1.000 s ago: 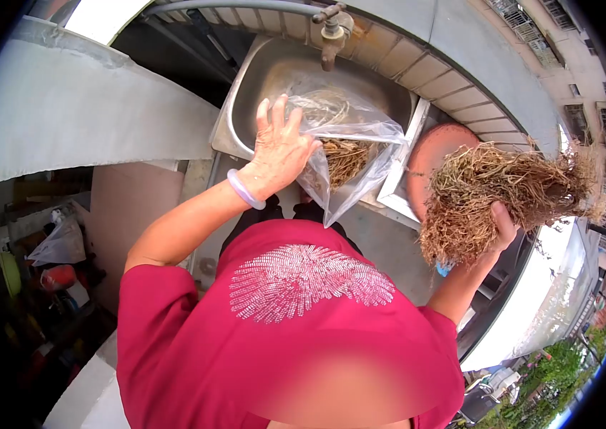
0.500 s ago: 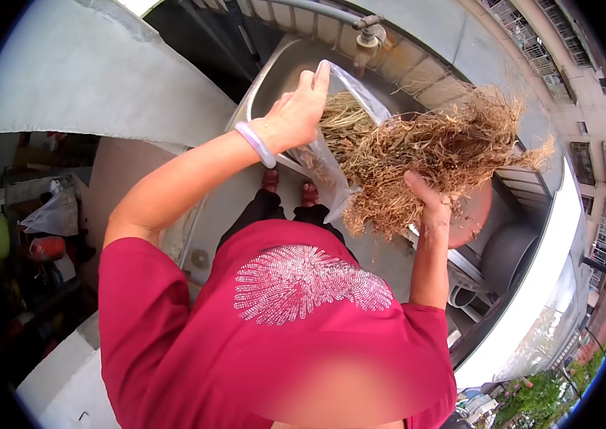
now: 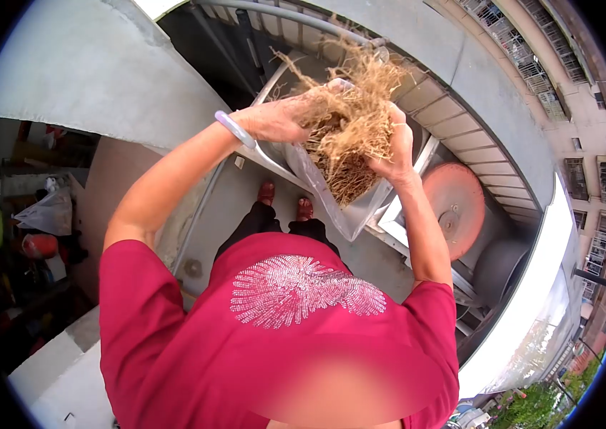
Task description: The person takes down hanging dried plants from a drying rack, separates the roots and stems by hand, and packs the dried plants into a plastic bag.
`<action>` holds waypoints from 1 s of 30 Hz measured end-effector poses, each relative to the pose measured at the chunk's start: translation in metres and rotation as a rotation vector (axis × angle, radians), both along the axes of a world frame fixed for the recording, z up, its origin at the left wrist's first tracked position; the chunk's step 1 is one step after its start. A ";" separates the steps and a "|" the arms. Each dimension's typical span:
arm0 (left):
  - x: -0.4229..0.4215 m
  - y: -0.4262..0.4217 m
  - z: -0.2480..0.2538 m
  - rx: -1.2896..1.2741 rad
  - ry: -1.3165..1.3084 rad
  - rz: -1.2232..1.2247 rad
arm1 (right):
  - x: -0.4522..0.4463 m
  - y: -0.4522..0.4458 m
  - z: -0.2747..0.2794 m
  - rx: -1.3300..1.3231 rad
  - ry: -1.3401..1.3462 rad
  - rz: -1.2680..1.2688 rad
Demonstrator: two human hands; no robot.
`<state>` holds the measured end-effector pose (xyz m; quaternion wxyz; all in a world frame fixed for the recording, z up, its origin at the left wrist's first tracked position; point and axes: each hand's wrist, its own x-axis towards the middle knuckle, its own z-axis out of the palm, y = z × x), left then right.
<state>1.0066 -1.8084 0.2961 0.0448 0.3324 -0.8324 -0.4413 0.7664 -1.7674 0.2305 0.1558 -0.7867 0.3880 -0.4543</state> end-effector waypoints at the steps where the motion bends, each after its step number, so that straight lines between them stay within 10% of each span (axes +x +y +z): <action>1: 0.003 -0.005 -0.024 0.050 0.239 -0.078 | 0.006 0.001 -0.001 -0.135 0.063 0.001; 7: 0.003 -0.007 -0.048 0.481 0.667 -0.111 | 0.000 -0.004 -0.035 -0.171 0.195 0.059; 15: 0.016 -0.008 -0.026 0.632 0.552 0.066 | -0.016 -0.022 -0.033 0.073 0.519 0.149; 30: -0.007 0.027 -0.017 0.407 0.354 -0.033 | 0.058 -0.102 -0.126 0.834 1.046 0.111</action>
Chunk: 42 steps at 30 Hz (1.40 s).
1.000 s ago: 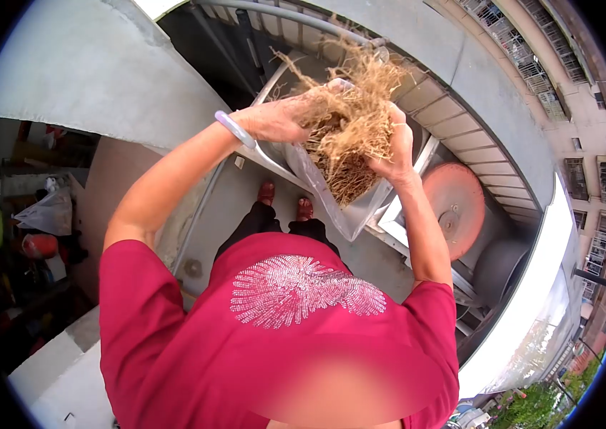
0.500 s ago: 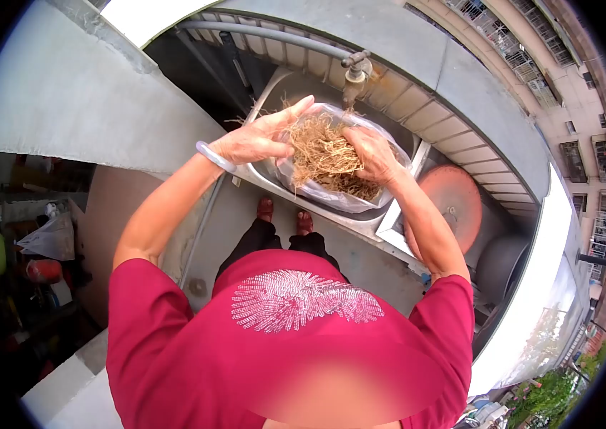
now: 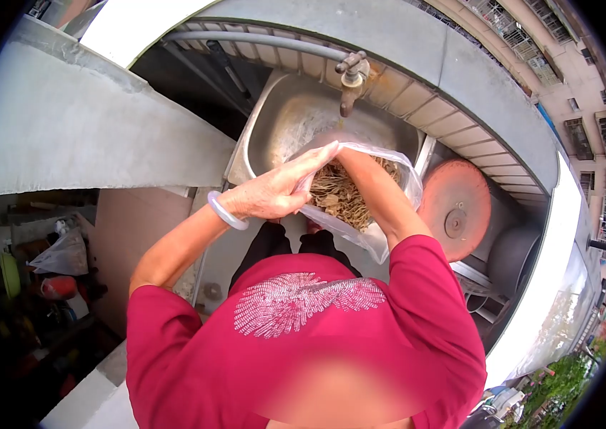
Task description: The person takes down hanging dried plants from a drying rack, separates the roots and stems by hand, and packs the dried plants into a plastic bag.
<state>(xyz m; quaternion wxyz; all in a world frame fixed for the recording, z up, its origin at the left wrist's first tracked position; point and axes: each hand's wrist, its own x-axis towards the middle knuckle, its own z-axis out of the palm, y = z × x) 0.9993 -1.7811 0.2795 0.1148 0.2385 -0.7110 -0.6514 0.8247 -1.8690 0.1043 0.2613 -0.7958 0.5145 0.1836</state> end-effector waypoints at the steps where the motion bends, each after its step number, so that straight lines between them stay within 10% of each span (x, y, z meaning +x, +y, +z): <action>1: 0.003 0.000 0.000 -0.004 -0.009 0.012 | 0.001 -0.001 -0.003 0.019 0.004 -0.001; 6: 0.017 -0.010 -0.012 -0.320 -0.025 0.036 | -0.011 0.005 -0.019 0.054 -0.119 -0.002; 10: 0.006 -0.015 0.014 -0.386 -0.343 -0.011 | -0.041 0.049 0.013 0.112 -0.859 -0.305; 13: -0.028 -0.004 0.017 -1.155 -0.264 0.135 | -0.049 0.064 0.024 0.059 -0.638 -0.236; 19: -0.090 -0.004 -0.020 -1.298 -0.544 -0.137 | -0.029 0.065 -0.055 -0.846 -0.043 0.178; 26: -0.077 0.000 -0.034 -0.991 -0.354 0.074 | -0.022 0.080 0.064 -0.188 0.078 0.131; 29: -0.077 0.001 -0.040 -0.910 -0.257 0.226 | -0.052 0.108 0.042 -1.037 -0.168 0.510; 32: -0.077 -0.004 -0.043 -0.846 -0.213 0.364 | -0.039 0.108 0.060 -0.719 -0.071 0.461; 37: -0.073 -0.020 -0.038 -0.846 -0.299 0.471 | -0.067 0.110 0.096 -1.041 -0.527 0.484; 42: -0.071 -0.031 -0.031 -0.969 -0.299 0.494 | -0.079 0.133 0.089 -1.037 -0.401 0.177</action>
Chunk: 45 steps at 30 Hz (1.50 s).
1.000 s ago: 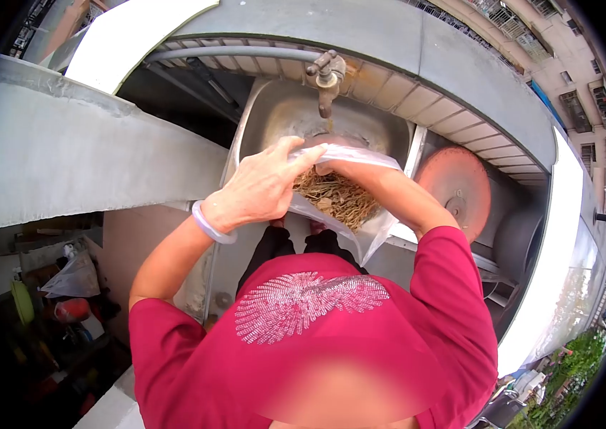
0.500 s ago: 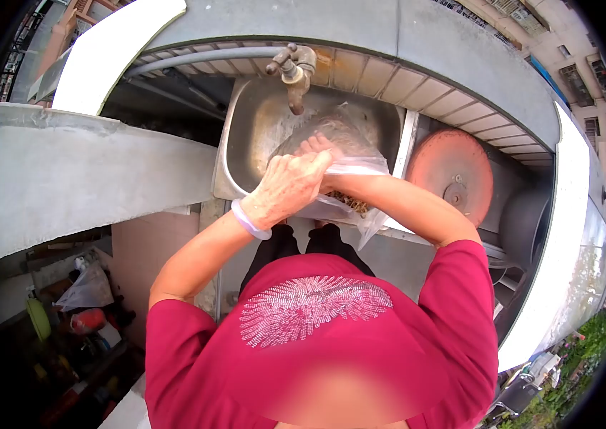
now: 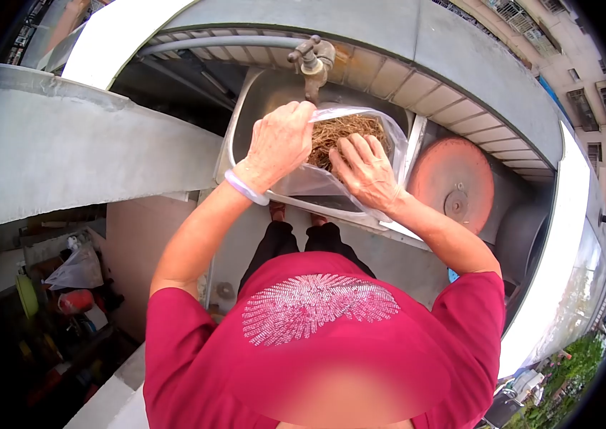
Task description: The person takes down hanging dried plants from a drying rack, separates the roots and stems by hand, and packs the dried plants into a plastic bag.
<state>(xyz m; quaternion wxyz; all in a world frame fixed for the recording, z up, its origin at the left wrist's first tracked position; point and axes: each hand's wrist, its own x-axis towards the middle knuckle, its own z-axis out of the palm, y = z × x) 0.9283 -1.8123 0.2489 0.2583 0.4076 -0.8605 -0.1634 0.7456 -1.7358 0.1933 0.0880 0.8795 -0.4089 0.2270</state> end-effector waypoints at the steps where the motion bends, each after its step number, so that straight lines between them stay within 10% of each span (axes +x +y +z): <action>1: -0.002 -0.001 0.000 -0.014 0.019 -0.012 | 0.004 -0.003 0.000 0.014 -0.022 -0.055; 15: 0.003 0.004 -0.003 0.119 0.238 -0.074 | 0.051 -0.110 -0.106 0.375 -0.185 -0.023; 20: 0.001 0.004 0.004 0.251 0.389 0.111 | 0.029 -0.072 -0.008 0.014 -0.094 0.061; 26: -0.043 0.036 0.044 0.300 0.772 -0.068 | -0.011 0.022 0.084 0.835 -0.814 -0.274; 28: -0.035 0.049 0.068 0.266 0.838 -0.103 | -0.018 0.050 0.098 0.713 -0.928 -0.026; 34: 0.063 0.085 0.120 0.647 1.059 -0.127 | 0.028 0.092 0.164 0.495 -0.249 0.082; 40: 0.194 0.116 0.127 0.400 1.046 -0.049 | 0.156 0.116 0.190 0.329 -0.521 0.439; 45: 0.324 0.185 0.122 0.682 1.288 0.300 | 0.262 0.117 0.187 0.495 -0.406 0.590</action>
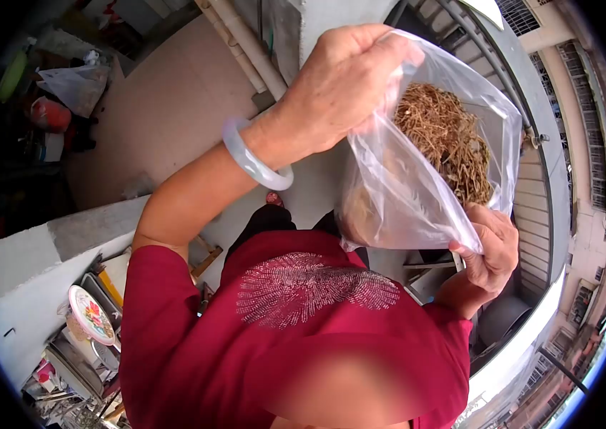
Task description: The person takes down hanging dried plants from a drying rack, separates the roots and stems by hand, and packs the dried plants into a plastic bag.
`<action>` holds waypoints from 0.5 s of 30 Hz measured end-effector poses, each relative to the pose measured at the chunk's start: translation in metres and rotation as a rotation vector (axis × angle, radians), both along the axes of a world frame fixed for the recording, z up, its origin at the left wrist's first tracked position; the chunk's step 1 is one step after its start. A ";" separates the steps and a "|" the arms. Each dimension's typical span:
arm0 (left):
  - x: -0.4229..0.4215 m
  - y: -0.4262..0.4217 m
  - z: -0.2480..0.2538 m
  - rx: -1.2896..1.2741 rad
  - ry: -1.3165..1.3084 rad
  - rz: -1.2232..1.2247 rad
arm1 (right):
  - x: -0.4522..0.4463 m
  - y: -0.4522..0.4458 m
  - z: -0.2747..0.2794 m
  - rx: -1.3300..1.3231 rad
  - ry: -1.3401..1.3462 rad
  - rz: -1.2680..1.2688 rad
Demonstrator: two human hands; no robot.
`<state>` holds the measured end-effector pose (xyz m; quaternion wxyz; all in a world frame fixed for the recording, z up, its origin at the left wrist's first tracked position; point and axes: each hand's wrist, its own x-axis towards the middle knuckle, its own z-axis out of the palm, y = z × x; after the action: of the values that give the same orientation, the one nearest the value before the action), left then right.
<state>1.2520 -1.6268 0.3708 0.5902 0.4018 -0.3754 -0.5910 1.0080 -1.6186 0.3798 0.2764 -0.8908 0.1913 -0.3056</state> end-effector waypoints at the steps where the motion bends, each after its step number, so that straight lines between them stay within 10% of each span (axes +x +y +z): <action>1: 0.026 0.015 -0.009 0.038 0.007 0.084 | 0.017 -0.010 -0.010 0.038 0.063 0.112; 9: 0.182 0.183 -0.113 0.299 -0.223 0.906 | 0.248 -0.057 -0.100 -0.293 0.039 0.199; 15: 0.181 0.289 -0.166 0.735 -0.335 0.958 | 0.387 -0.047 -0.127 -0.022 0.009 0.612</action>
<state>1.4327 -1.3382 0.2048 0.5458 0.7895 -0.0134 -0.2804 1.3948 -1.6658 0.2531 0.3450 -0.9114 -0.0881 -0.2065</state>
